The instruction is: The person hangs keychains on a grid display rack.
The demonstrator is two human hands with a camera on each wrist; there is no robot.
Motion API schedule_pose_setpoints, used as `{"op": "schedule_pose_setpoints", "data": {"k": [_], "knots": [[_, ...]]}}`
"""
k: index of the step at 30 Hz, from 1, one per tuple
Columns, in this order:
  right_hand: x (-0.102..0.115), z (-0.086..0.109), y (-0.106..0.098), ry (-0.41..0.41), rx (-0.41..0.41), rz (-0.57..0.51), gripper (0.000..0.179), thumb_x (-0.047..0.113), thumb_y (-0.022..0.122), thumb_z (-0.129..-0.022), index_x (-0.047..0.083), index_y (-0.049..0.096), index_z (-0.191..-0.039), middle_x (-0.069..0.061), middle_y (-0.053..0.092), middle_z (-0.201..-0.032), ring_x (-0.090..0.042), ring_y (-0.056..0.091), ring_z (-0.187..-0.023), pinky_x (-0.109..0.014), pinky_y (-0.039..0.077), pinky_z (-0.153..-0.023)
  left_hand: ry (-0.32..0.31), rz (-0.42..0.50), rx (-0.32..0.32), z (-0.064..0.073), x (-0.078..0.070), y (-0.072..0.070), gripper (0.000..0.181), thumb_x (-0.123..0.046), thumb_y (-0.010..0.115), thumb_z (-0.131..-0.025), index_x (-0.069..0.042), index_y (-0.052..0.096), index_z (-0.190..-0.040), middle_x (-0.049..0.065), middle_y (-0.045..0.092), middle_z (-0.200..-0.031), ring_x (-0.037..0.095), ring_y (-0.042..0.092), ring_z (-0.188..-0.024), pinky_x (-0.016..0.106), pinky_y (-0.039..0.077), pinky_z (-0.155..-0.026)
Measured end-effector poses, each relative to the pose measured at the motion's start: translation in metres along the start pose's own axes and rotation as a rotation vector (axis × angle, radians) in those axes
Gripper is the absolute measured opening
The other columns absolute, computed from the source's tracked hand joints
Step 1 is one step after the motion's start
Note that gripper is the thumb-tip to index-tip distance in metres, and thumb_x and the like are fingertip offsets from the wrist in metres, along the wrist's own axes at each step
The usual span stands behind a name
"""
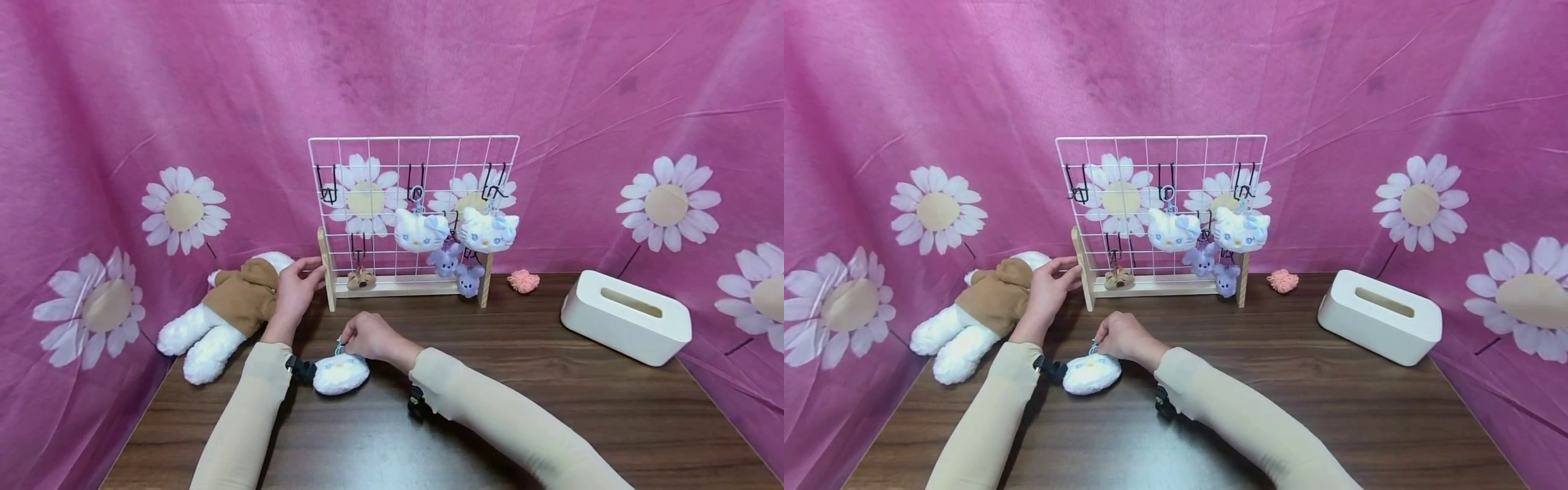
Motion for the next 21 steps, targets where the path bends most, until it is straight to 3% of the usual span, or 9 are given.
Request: {"op": "schedule_pose_setpoints", "data": {"k": [7, 12, 21], "knots": [[-0.023, -0.018, 0.022, -0.039, -0.029, 0.107, 0.020, 0.018, 0.090, -0.083, 0.032, 0.078, -0.076, 0.021, 0.068, -0.070, -0.001, 0.062, -0.070, -0.015, 0.057, -0.065, -0.002, -0.005, -0.002, -0.001, 0.000, 0.000, 0.033, -0.007, 0.070, -0.111, 0.009, 0.071, -0.139, 0.035, 0.071, -0.139, 0.003, 0.073, -0.097, 0.020, 0.072, -0.090], [-0.023, -0.017, 0.025, -0.046, -0.054, 0.154, 0.011, 0.019, 0.087, -0.085, 0.027, 0.084, -0.080, 0.024, 0.070, -0.074, 0.000, 0.063, -0.075, -0.017, 0.059, -0.073, -0.001, -0.009, -0.005, 0.000, -0.001, 0.000, 0.032, -0.007, 0.070, -0.111, 0.009, 0.072, -0.139, 0.035, 0.072, -0.138, 0.003, 0.074, -0.096, 0.019, 0.072, -0.090], [-0.015, -0.012, 0.025, -0.080, -0.052, 0.184, 0.027, 0.012, 0.082, -0.090, 0.031, 0.075, -0.072, 0.021, 0.069, -0.077, -0.001, 0.062, -0.076, -0.017, 0.057, -0.072, 0.003, -0.018, -0.006, 0.000, 0.000, 0.000, 0.032, -0.008, 0.071, -0.111, 0.008, 0.072, -0.138, 0.036, 0.072, -0.138, 0.003, 0.073, -0.096, 0.018, 0.072, -0.089]]}}
Point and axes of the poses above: each hand's wrist, its own z-axis away from the middle knuckle, its own y-axis out of the palm, x = y × z, the point moved 4 cm from there along -z, towards the middle knuckle
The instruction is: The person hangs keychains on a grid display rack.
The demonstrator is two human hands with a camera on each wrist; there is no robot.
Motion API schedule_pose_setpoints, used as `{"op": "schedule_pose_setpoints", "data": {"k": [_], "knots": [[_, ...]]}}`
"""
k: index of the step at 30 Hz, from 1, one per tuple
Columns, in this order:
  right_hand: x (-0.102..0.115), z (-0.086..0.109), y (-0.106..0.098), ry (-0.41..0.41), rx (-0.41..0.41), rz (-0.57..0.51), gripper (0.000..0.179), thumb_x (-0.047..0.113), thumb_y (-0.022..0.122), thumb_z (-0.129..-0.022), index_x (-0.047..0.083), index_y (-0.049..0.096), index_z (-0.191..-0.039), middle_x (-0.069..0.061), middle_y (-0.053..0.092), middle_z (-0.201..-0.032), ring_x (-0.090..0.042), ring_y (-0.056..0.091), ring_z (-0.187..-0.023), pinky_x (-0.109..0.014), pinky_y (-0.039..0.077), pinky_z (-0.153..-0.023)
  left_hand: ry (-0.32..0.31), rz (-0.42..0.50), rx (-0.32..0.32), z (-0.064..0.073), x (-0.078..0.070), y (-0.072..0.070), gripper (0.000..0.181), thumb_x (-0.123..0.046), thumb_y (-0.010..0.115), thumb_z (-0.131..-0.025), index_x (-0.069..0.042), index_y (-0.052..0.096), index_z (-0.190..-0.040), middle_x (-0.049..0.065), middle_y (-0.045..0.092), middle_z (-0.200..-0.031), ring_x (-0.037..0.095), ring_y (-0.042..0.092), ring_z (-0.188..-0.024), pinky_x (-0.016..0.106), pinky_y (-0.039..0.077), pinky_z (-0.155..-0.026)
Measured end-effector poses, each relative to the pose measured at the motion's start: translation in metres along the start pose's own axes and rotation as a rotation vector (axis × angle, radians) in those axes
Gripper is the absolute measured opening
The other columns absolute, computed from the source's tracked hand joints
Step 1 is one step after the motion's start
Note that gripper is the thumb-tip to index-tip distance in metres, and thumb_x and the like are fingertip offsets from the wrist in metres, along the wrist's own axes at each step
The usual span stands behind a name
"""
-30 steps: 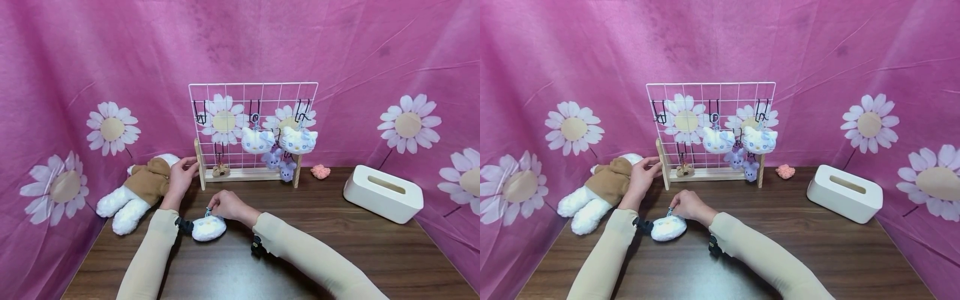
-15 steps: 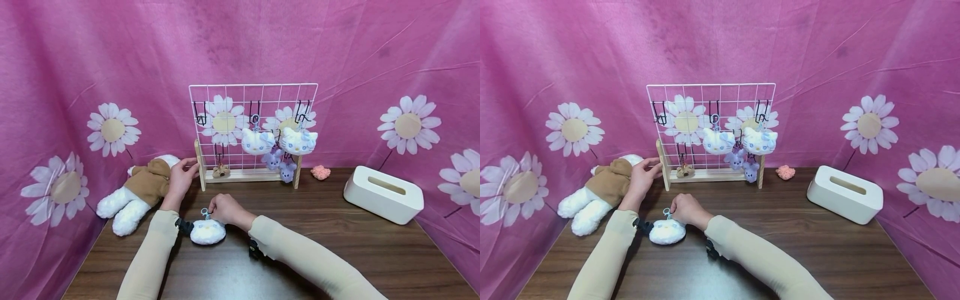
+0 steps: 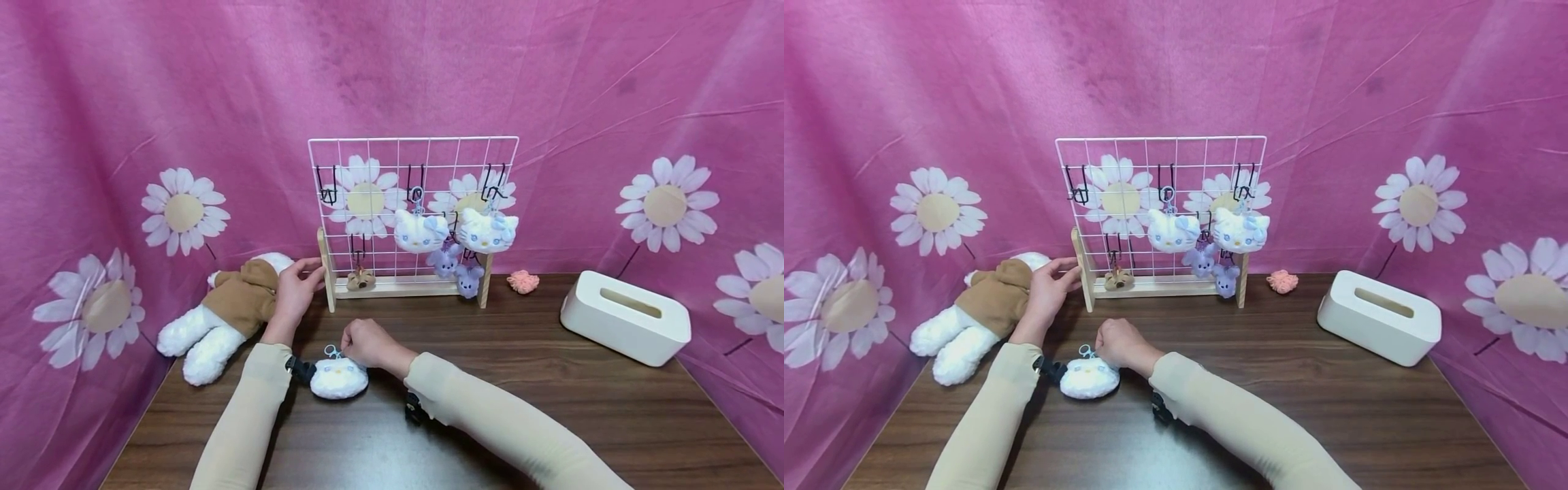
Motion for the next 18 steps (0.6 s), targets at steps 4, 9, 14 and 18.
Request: {"op": "schedule_pose_setpoints", "data": {"k": [4, 9, 14, 18], "knots": [[-0.0019, -0.0010, -0.0006, 0.002, 0.017, -0.011, 0.026, 0.015, 0.081, -0.094, 0.031, 0.074, -0.075, 0.020, 0.069, -0.080, -0.001, 0.062, -0.078, -0.018, 0.058, -0.075, 0.005, 0.000, 0.000, -0.0001, -0.0002, 0.0003, 0.032, -0.007, 0.070, -0.111, 0.008, 0.072, -0.138, 0.035, 0.072, -0.138, 0.002, 0.073, -0.095, 0.017, 0.072, -0.088], [-0.0062, -0.0026, -0.0038, 0.048, 0.038, -0.062, 0.025, 0.022, 0.082, -0.099, 0.034, 0.073, -0.078, 0.020, 0.070, -0.080, -0.002, 0.063, -0.078, -0.019, 0.058, -0.076, 0.001, 0.000, -0.008, 0.0005, -0.0002, 0.0001, 0.031, -0.006, 0.070, -0.110, 0.008, 0.073, -0.138, 0.034, 0.073, -0.137, 0.001, 0.073, -0.095, 0.017, 0.072, -0.088], [-0.0072, -0.0033, -0.0086, 0.056, 0.023, -0.095, 0.025, 0.022, 0.081, -0.099, 0.035, 0.073, -0.079, 0.020, 0.070, -0.079, -0.001, 0.062, -0.075, -0.018, 0.056, -0.072, -0.004, -0.001, -0.006, -0.0002, -0.0002, 0.0001, 0.031, -0.007, 0.071, -0.111, 0.007, 0.073, -0.138, 0.034, 0.073, -0.136, 0.001, 0.073, -0.095, 0.019, 0.072, -0.089], [-0.0090, -0.0042, -0.0095, 0.051, 0.002, -0.131, 0.023, 0.024, 0.081, -0.099, 0.035, 0.073, -0.081, 0.020, 0.071, -0.079, -0.001, 0.063, -0.075, -0.017, 0.056, -0.069, -0.007, -0.004, 0.001, -0.0014, 0.0009, -0.0001, 0.032, -0.009, 0.071, -0.111, 0.007, 0.072, -0.139, 0.036, 0.073, -0.136, 0.003, 0.074, -0.096, 0.023, 0.073, -0.092]]}}
Point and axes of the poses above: each hand's wrist, its own z-axis away from the middle knuckle, its own y-axis out of the palm, x = y × z, the point moved 4 cm from there along -z, towards the middle knuckle
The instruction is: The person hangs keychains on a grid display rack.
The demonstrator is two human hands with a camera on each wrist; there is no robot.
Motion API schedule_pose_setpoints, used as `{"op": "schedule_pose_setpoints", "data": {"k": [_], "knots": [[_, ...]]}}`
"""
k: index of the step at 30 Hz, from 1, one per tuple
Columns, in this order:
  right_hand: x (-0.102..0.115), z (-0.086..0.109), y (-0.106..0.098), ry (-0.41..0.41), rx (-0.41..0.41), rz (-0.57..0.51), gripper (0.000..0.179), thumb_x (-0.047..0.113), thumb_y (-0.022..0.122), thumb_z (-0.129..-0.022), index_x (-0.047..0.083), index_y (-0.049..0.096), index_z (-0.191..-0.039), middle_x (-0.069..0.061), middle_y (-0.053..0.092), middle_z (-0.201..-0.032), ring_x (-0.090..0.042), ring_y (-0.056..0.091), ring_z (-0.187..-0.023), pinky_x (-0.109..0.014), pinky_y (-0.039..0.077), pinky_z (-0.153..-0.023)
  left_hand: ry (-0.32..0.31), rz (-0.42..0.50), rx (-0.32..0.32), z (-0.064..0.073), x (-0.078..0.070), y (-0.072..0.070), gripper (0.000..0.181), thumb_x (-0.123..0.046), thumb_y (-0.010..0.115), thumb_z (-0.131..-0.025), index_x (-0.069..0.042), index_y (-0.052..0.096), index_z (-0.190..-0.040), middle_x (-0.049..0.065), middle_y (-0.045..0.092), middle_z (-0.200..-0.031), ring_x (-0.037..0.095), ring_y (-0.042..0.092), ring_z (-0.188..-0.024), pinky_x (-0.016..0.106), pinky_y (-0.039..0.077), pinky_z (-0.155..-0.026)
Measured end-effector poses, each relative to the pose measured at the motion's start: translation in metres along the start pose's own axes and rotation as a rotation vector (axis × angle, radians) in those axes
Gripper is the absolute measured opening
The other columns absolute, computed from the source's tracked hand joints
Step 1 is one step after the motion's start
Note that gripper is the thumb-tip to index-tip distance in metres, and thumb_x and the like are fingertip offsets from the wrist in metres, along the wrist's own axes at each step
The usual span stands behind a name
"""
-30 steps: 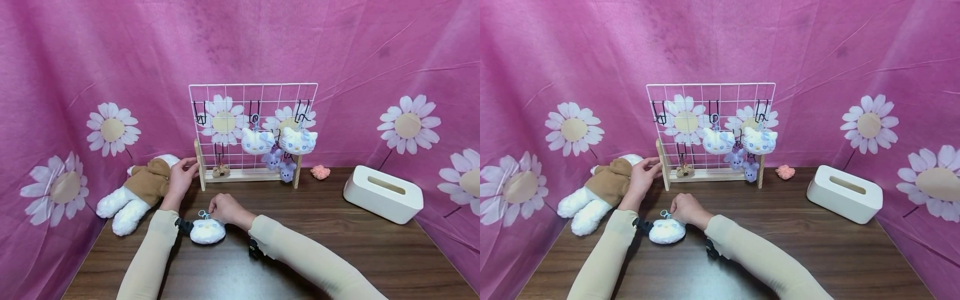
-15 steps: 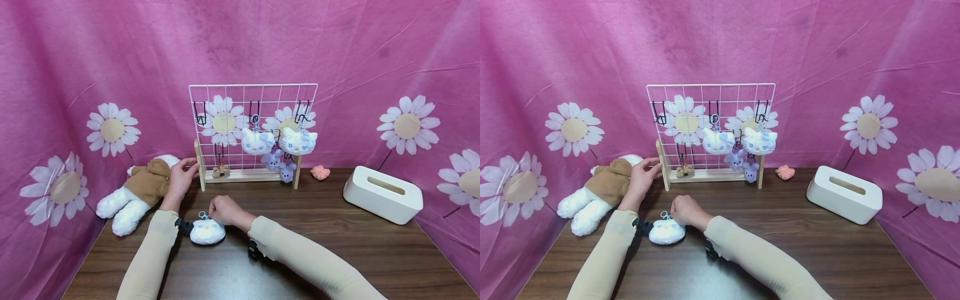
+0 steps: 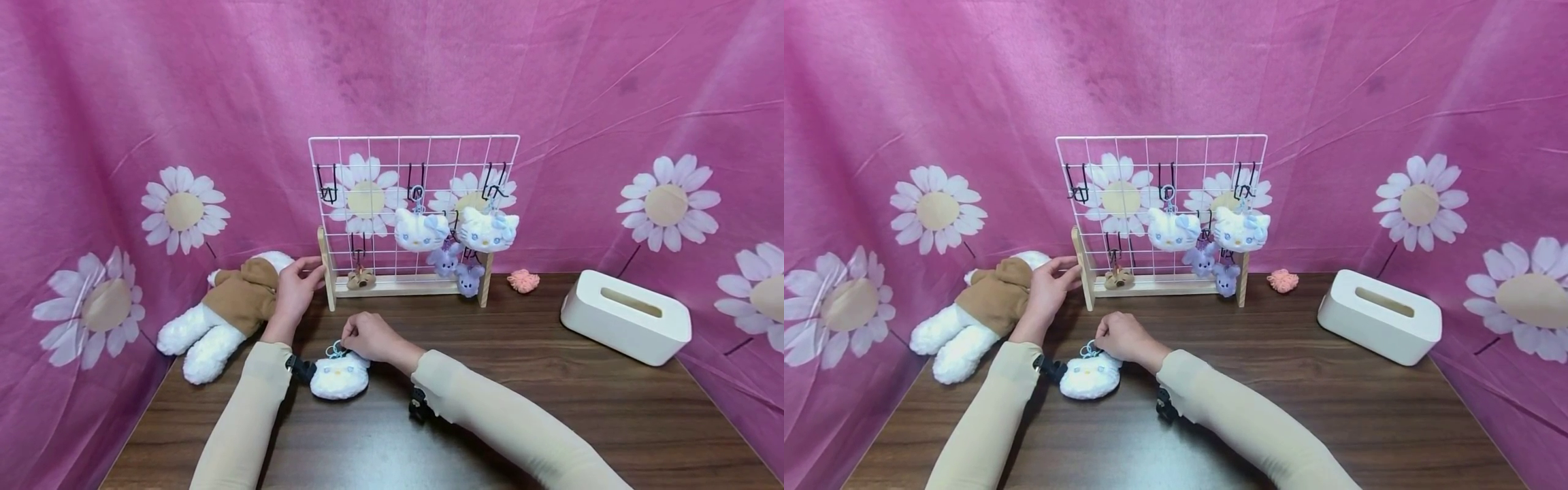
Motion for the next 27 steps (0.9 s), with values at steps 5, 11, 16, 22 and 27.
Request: {"op": "schedule_pose_setpoints", "data": {"k": [5, 11, 16, 22, 27], "knots": [[-0.007, -0.005, 0.002, -0.014, -0.029, -0.041, 0.020, 0.025, 0.080, -0.098, 0.037, 0.075, -0.083, 0.020, 0.072, -0.080, 0.000, 0.065, -0.077, -0.017, 0.058, -0.069, -0.001, 0.003, 0.005, -0.001, 0.000, 0.000, 0.033, -0.010, 0.071, -0.111, 0.007, 0.072, -0.140, 0.036, 0.072, -0.136, 0.004, 0.074, -0.097, 0.026, 0.073, -0.095], [0.025, 0.018, -0.022, -0.048, -0.075, -0.126, 0.018, 0.013, 0.078, -0.098, 0.025, 0.077, -0.086, 0.011, 0.072, -0.078, -0.003, 0.064, -0.074, -0.020, 0.057, -0.067, -0.005, 0.013, 0.005, 0.000, 0.000, 0.000, 0.033, -0.009, 0.071, -0.111, 0.007, 0.072, -0.140, 0.036, 0.072, -0.137, 0.002, 0.073, -0.096, 0.023, 0.073, -0.094], [0.061, 0.044, -0.049, -0.012, -0.061, -0.190, 0.007, 0.003, 0.078, -0.101, 0.008, 0.083, -0.102, -0.003, 0.081, -0.090, -0.004, 0.065, -0.081, -0.017, 0.056, -0.073, -0.005, 0.011, 0.005, 0.001, -0.001, 0.000, 0.033, -0.009, 0.071, -0.111, 0.008, 0.072, -0.139, 0.035, 0.072, -0.138, 0.005, 0.074, -0.098, 0.024, 0.072, -0.095], [0.065, 0.045, -0.053, -0.013, -0.052, -0.184, 0.013, 0.002, 0.078, -0.102, 0.006, 0.085, -0.112, -0.005, 0.085, -0.096, -0.003, 0.067, -0.083, -0.017, 0.059, -0.075, -0.008, 0.002, 0.001, 0.002, -0.001, 0.000, 0.033, -0.009, 0.071, -0.111, 0.008, 0.072, -0.139, 0.035, 0.072, -0.137, 0.011, 0.076, -0.102, 0.022, 0.072, -0.093], [0.065, 0.045, -0.057, -0.016, -0.056, -0.167, 0.011, 0.007, 0.080, -0.103, 0.010, 0.088, -0.109, -0.001, 0.086, -0.099, -0.003, 0.066, -0.085, -0.018, 0.060, -0.077, -0.006, 0.007, 0.002, 0.002, -0.002, 0.000, 0.032, -0.008, 0.070, -0.111, 0.008, 0.072, -0.139, 0.036, 0.072, -0.137, 0.013, 0.077, -0.104, 0.023, 0.073, -0.094]]}}
Point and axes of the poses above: each hand's wrist, its own z-axis away from the middle knuckle, its own y-axis out of the palm, x = y × z, the point moved 4 cm from there along -z, towards the middle knuckle
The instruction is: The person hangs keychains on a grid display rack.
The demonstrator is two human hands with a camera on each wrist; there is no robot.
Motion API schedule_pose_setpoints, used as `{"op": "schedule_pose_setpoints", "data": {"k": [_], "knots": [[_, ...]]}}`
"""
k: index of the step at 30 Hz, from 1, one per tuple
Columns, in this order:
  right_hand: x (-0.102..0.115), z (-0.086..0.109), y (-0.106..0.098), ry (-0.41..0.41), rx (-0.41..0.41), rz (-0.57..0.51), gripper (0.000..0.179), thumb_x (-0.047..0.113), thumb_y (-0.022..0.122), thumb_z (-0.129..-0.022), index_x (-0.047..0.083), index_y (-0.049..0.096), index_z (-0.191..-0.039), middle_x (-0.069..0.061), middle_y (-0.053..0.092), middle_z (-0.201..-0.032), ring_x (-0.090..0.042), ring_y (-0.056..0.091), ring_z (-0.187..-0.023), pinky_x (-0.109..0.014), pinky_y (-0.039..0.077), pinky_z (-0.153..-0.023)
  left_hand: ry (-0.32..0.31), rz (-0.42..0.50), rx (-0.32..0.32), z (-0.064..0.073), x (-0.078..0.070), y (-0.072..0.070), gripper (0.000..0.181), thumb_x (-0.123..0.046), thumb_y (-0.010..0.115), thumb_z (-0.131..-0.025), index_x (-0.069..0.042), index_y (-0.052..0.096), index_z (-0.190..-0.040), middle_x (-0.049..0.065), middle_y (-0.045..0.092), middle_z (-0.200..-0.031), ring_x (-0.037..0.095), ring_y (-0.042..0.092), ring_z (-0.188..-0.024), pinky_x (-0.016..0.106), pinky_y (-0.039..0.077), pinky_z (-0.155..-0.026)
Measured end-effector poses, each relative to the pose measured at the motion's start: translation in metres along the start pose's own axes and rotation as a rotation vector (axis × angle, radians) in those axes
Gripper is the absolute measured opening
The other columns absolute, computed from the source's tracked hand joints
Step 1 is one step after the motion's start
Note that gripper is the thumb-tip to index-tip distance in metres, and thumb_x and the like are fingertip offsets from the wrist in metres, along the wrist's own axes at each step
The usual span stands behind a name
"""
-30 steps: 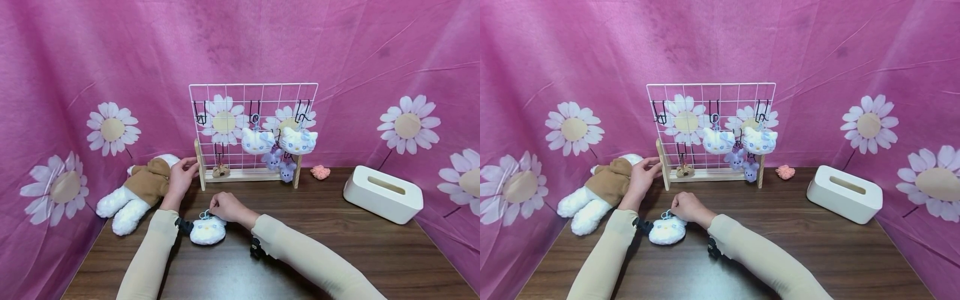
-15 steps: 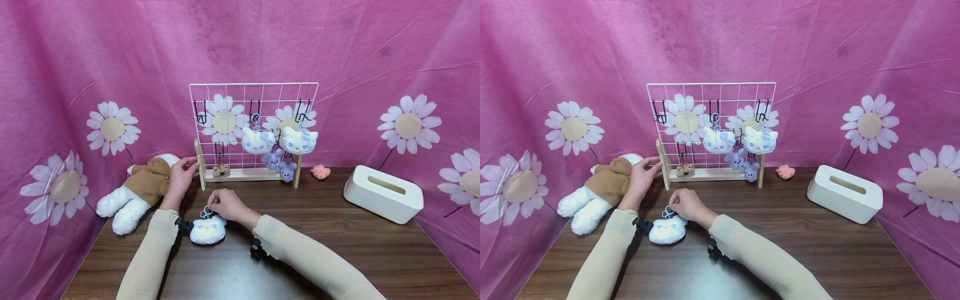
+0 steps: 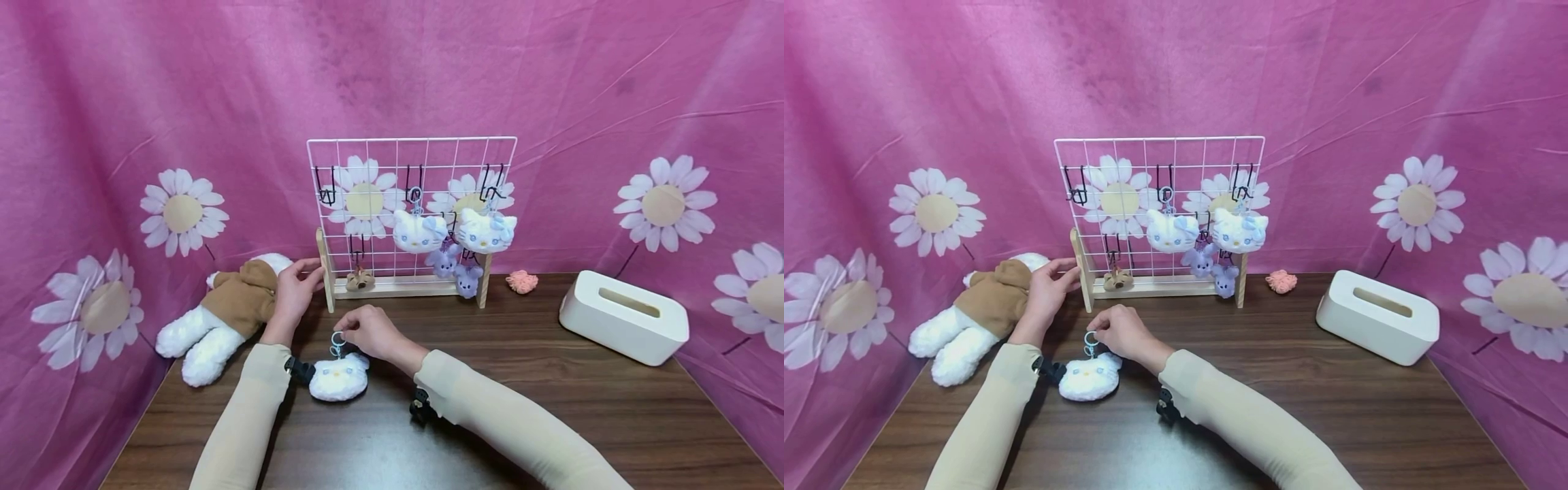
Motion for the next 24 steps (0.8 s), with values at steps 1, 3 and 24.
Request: {"op": "schedule_pose_setpoints", "data": {"k": [1, 3, 24], "knots": [[0.001, 0.000, -0.001, 0.001, -0.001, 0.001, 0.010, 0.008, 0.080, -0.103, 0.012, 0.088, -0.108, 0.000, 0.086, -0.099, -0.003, 0.066, -0.085, -0.018, 0.060, -0.076, -0.001, 0.001, 0.000, 0.000, 0.000, 0.000, 0.032, -0.008, 0.070, -0.111, 0.008, 0.072, -0.139, 0.036, 0.072, -0.138, 0.013, 0.077, -0.104, 0.023, 0.073, -0.094], [0.002, 0.000, -0.002, 0.000, -0.006, 0.004, 0.009, 0.010, 0.080, -0.103, 0.013, 0.088, -0.106, 0.001, 0.086, -0.099, -0.003, 0.065, -0.084, -0.019, 0.059, -0.076, -0.003, 0.002, 0.000, 0.001, 0.001, -0.001, 0.033, -0.009, 0.070, -0.111, 0.008, 0.071, -0.139, 0.036, 0.072, -0.138, 0.013, 0.076, -0.104, 0.024, 0.073, -0.095], [0.023, 0.011, -0.024, -0.024, -0.069, -0.117, 0.007, 0.015, 0.079, -0.105, 0.014, 0.085, -0.101, 0.000, 0.082, -0.097, -0.005, 0.064, -0.083, -0.018, 0.057, -0.074, 0.020, -0.009, -0.002, 0.000, 0.000, -0.001, 0.032, -0.007, 0.070, -0.111, 0.008, 0.072, -0.138, 0.033, 0.073, -0.137, 0.006, 0.075, -0.099, 0.022, 0.073, -0.092]]}}
Point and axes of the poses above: each hand's wrist, its own z-axis away from the middle knuckle, its own y-axis out of the palm, x = y × z, the point moved 4 cm from there along -z, towards the middle knuckle
